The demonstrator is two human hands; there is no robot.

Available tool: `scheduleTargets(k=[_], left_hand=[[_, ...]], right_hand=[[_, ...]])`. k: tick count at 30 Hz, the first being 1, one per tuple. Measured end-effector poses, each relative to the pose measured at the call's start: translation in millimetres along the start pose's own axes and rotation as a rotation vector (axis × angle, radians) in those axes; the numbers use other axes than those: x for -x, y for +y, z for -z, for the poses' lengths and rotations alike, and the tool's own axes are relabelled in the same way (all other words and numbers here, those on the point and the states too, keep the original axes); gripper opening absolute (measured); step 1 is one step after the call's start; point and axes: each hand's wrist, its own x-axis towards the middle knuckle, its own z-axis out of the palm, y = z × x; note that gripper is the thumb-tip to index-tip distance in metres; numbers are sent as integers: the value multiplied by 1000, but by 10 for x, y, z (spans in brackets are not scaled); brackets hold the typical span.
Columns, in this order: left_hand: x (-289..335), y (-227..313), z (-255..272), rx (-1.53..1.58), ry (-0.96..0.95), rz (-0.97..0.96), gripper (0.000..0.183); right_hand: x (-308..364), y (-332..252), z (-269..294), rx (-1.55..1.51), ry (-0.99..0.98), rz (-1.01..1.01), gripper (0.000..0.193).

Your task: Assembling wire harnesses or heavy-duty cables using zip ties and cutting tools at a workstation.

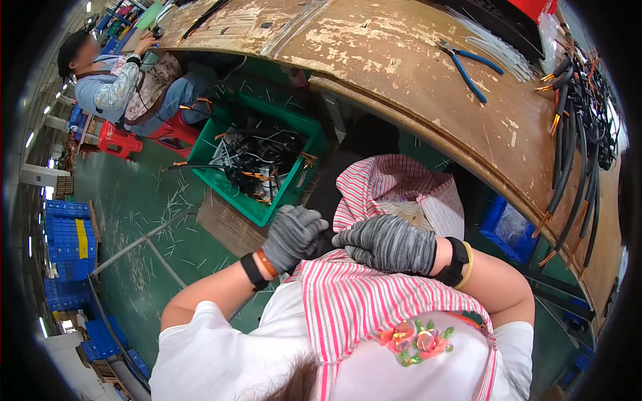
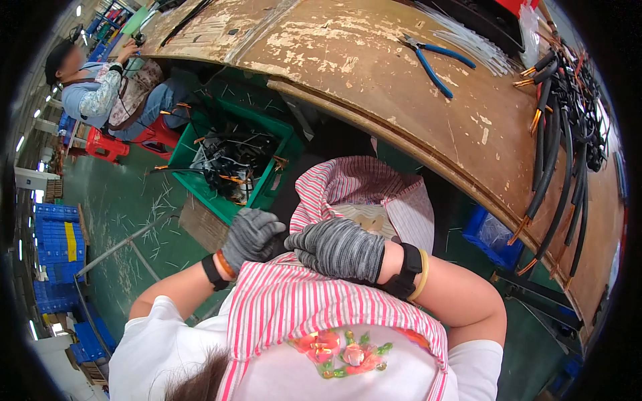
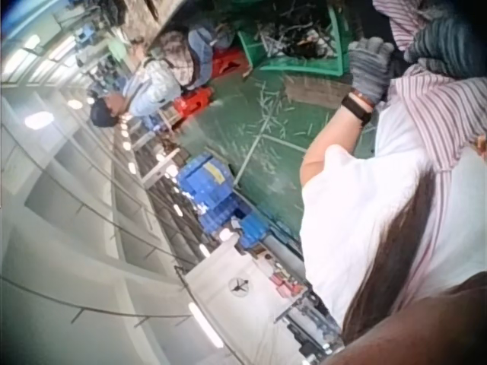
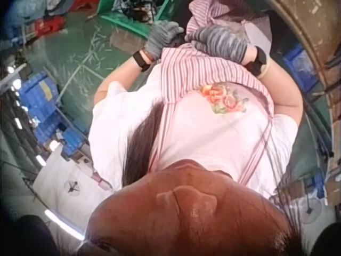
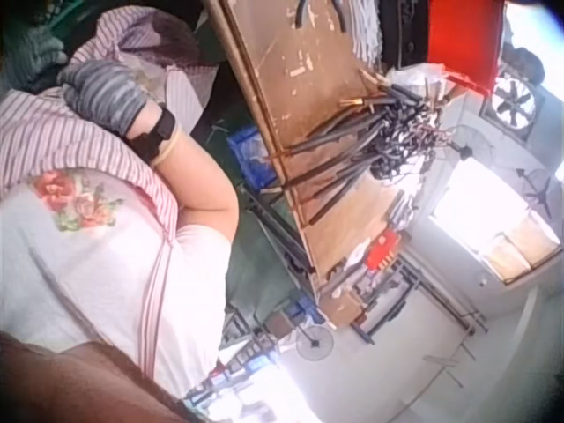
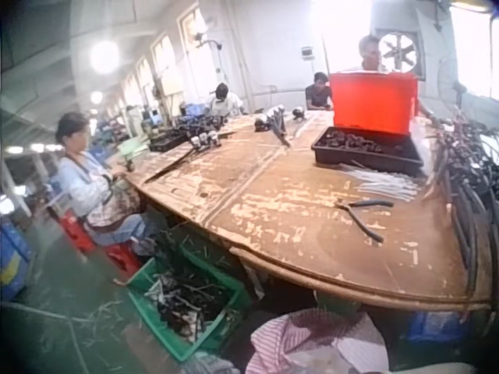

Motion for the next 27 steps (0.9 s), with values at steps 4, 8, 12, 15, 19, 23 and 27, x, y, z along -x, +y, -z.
scheduleTargets(k=[4, 8, 12, 15, 19, 23, 27], left_hand=[[-260, 61, -85, 27, -52, 36, 31], [-338, 97, 16, -71, 65, -2, 41], [-314, 77, 114, 54, 122, 74, 46], [-210, -55, 109, 122, 24, 140, 52], [-133, -93, 96, 247, -30, 337, 55], [-181, -8, 147, -148, 90, 74, 53], [-221, 100, 63, -109, 100, -4, 52]], right_hand=[[-66, 31, -17, 64, -61, 78, 32], [-101, -55, 16, 135, -173, -7, 36], [-158, -252, 90, 303, -265, -132, 39], [-154, -109, -10, 405, -301, -86, 44], [-178, -56, -65, 358, -248, 50, 46], [-276, -235, 0, 508, -372, -84, 51], [-317, -35, -238, 453, -155, 102, 36]])
